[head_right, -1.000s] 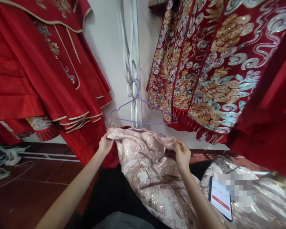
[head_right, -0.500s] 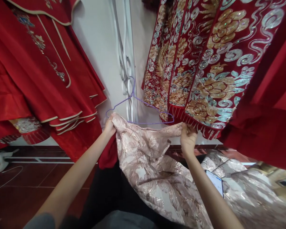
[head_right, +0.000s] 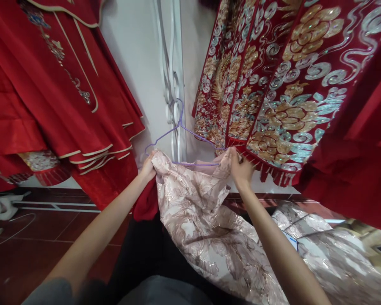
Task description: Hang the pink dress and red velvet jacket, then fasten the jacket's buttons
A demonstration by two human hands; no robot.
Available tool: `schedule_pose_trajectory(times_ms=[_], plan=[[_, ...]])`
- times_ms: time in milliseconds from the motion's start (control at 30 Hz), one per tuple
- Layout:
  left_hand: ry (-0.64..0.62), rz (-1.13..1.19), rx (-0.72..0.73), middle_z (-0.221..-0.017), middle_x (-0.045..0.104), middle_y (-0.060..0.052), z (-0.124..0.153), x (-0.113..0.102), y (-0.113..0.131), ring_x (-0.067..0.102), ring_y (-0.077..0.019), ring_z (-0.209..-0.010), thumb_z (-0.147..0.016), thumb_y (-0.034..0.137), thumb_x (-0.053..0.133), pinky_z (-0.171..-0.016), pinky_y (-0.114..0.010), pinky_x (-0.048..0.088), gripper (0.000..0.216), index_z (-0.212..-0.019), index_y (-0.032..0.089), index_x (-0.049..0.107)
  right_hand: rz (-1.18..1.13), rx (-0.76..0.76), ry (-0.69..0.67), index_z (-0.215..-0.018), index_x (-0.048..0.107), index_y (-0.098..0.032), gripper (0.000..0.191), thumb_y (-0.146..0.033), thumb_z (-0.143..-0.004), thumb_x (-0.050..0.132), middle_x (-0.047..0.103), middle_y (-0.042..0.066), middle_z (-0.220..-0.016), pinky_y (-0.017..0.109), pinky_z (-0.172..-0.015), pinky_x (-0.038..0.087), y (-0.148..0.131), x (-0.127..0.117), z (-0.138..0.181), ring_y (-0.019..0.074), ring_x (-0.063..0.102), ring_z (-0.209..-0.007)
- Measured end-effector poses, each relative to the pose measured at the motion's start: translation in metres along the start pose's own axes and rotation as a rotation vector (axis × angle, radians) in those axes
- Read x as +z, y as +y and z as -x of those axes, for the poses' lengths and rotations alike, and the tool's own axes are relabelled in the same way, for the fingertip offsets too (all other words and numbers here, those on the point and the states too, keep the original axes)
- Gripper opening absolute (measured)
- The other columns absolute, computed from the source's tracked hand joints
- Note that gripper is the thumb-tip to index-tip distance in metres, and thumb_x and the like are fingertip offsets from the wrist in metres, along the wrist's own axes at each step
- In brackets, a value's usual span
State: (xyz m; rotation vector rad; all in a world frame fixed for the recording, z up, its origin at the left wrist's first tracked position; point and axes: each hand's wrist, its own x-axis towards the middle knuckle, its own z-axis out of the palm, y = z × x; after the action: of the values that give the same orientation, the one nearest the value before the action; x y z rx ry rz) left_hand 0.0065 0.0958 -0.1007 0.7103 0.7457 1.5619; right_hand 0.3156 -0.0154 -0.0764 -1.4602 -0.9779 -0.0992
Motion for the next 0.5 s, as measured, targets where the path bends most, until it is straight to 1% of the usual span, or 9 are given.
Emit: schedule_pose_trajectory(times_ms=[67,133,200,267,333,400,433,500], plan=[[-0.02,0.002,-0.024,-0.085,0.069,-0.004,0.004,0.0,0.001,0.065,-0.0138,-0.08,-0.081,0.028,0.065,-0.085,-0.028,0.05,0.017,-0.092,0.015,0.064,-0.028,-0.119,-0.112,-0.092,0.069,-0.02,0.044,-0.059,-0.084,0.051,0.072,0.008,-0.083,0.033,-0.068,0.047,-0.016,0.009,-0.005,0.0249,0.064,-0.074],[-0.045,-0.005,-0.042,-0.084,0.07,-0.005,0.008,0.001,0.004,0.065,-0.0139,-0.078,-0.08,0.028,0.066,-0.083,-0.028,0.051,0.018,-0.092,0.014,0.065,0.001,-0.262,-0.23,-0.097,0.068,-0.022,0.039,-0.055,-0.087,0.049,0.072,0.006,-0.087,0.031,-0.069,0.046,-0.03,0.018,-0.011,0.0236,0.064,-0.076],[-0.098,-0.046,-0.05,-0.084,0.07,-0.005,0.011,-0.002,0.013,0.065,-0.0143,-0.078,-0.078,0.03,0.069,-0.081,-0.028,0.051,0.02,-0.09,0.014,0.067,0.066,-0.395,-0.308,-0.097,0.067,-0.021,0.037,-0.051,-0.09,0.046,0.072,0.009,-0.091,0.033,-0.072,0.045,-0.038,0.024,-0.017,0.0252,0.064,-0.082],[-0.172,-0.159,-0.046,-0.088,0.071,-0.007,0.013,-0.01,0.027,0.065,-0.0152,-0.079,-0.074,0.031,0.072,-0.081,-0.027,0.051,0.023,-0.09,0.014,0.069,0.106,-0.481,-0.358,-0.097,0.067,-0.02,0.037,-0.047,-0.092,0.042,0.071,0.011,-0.092,0.034,-0.075,0.045,-0.041,0.027,-0.023,0.026,0.063,-0.083],[-0.225,-0.334,-0.007,-0.092,0.072,-0.008,0.014,-0.027,0.046,0.065,-0.017,-0.083,-0.069,0.034,0.077,-0.08,-0.027,0.05,0.03,-0.09,0.014,0.071,0.119,-0.497,-0.38,-0.095,0.067,-0.02,0.037,-0.046,-0.093,0.04,0.071,0.01,-0.09,0.034,-0.075,0.044,-0.039,0.027,-0.029,0.0252,0.063,-0.081],[-0.203,-0.498,0.112,-0.091,0.072,-0.009,0.012,-0.049,0.065,0.065,-0.0187,-0.082,-0.062,0.038,0.08,-0.078,-0.029,0.051,0.035,-0.087,0.014,0.072,0.128,-0.48,-0.392,-0.093,0.067,-0.021,0.038,-0.046,-0.093,0.04,0.071,0.008,-0.086,0.032,-0.072,0.044,-0.037,0.026,-0.033,0.0241,0.063,-0.077],[-0.169,-0.556,0.175,-0.089,0.072,-0.009,0.011,-0.06,0.074,0.065,-0.019,-0.08,-0.059,0.04,0.081,-0.077,-0.03,0.052,0.037,-0.085,0.014,0.073,0.131,-0.478,-0.395,-0.093,0.068,-0.021,0.038,-0.047,-0.093,0.04,0.072,0.008,-0.085,0.032,-0.071,0.044,-0.036,0.025,-0.035,0.0238,0.063,-0.076],[-0.136,-0.662,0.226,-0.085,0.073,-0.009,0.009,-0.081,0.088,0.065,-0.0191,-0.076,-0.056,0.044,0.082,-0.074,-0.03,0.052,0.039,-0.081,0.015,0.074,0.124,-0.488,-0.399,-0.093,0.068,-0.021,0.039,-0.048,-0.092,0.041,0.072,0.007,-0.086,0.031,-0.071,0.044,-0.034,0.025,-0.037,0.0233,0.064,-0.076]])
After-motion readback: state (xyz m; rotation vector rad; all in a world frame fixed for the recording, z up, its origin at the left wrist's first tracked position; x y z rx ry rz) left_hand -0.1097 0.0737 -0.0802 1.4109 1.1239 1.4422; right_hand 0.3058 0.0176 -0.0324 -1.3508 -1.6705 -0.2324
